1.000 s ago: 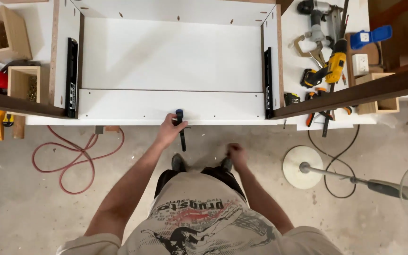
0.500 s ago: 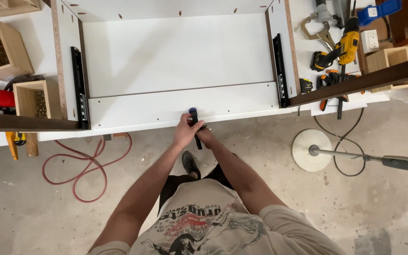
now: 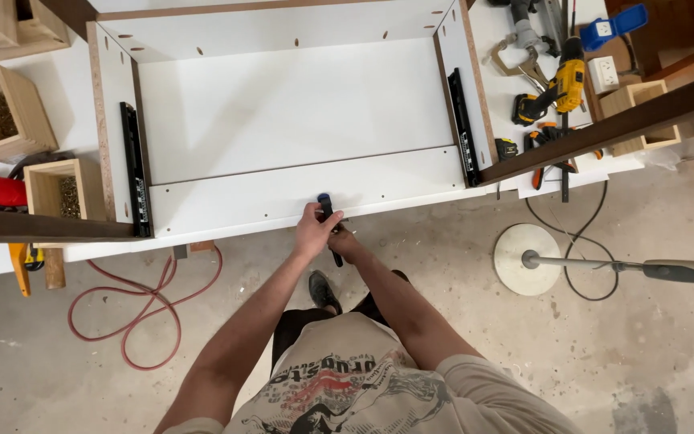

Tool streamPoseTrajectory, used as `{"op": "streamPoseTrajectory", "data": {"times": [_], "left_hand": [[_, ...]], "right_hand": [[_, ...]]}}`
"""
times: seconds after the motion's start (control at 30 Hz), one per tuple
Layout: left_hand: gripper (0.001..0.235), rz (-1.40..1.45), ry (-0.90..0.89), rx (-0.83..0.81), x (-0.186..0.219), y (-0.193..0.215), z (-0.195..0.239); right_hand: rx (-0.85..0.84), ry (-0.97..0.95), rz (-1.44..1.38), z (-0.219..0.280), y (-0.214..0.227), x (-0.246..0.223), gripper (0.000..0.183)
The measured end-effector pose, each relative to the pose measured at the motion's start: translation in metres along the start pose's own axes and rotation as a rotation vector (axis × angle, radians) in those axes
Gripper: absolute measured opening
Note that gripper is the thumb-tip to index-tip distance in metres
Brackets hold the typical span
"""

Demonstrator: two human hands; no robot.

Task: Assembling a wooden cabinet by measuring components with a tape measure and fastening them with screws using a power drill.

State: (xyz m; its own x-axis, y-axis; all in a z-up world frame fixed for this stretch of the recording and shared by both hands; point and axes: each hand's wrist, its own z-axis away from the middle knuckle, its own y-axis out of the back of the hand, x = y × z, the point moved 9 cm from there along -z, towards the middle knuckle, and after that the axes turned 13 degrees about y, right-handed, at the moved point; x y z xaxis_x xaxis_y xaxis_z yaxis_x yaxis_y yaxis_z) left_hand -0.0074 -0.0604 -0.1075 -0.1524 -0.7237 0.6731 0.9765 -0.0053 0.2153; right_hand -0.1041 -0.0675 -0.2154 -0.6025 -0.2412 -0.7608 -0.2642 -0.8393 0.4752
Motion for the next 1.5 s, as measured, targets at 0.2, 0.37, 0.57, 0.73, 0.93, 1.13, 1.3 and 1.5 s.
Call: {"op": "streamPoseTrajectory", "data": {"times": [0.2,0.37,0.57,0.73,0.93,1.13,1.3,1.5], "left_hand": [[0.076,0.064,0.035,-0.002,0.01,-0.009,0.028],[0.073,-0.001,0.128,-0.05,-0.011,-0.048,0.047],[0.066,-0.204,0.08,-0.177,0.014,-0.115,0.09],[0.083,-0.158,0.038,-0.359,0.078,-0.215,0.125],[0.084,0.114,0.023,-0.539,0.166,-0.357,0.177],[0.088,0.289,-0.092,-0.682,0.254,-0.461,0.198],[0.068,0.158,-0.286,-0.552,0.241,-0.446,0.173],[0.057,0.052,-0.03,-0.172,0.114,-0.369,0.116]], "right_hand": [[0.36,-0.334,-0.66,0.013,-0.039,0.074,0.069],[0.217,-0.166,-0.477,0.007,-0.073,0.13,0.059],[0.288,-0.044,-1.024,0.126,-0.036,0.116,0.088],[0.609,-0.09,-1.139,0.269,0.019,0.158,0.052],[0.87,-0.112,-0.39,0.421,0.063,0.276,0.047],[1.13,-0.352,-0.373,0.506,0.146,0.315,0.049],[1.242,-0.394,0.017,0.521,0.288,0.305,0.036],[1.3,-0.461,0.307,0.494,0.446,0.32,0.02]]}}
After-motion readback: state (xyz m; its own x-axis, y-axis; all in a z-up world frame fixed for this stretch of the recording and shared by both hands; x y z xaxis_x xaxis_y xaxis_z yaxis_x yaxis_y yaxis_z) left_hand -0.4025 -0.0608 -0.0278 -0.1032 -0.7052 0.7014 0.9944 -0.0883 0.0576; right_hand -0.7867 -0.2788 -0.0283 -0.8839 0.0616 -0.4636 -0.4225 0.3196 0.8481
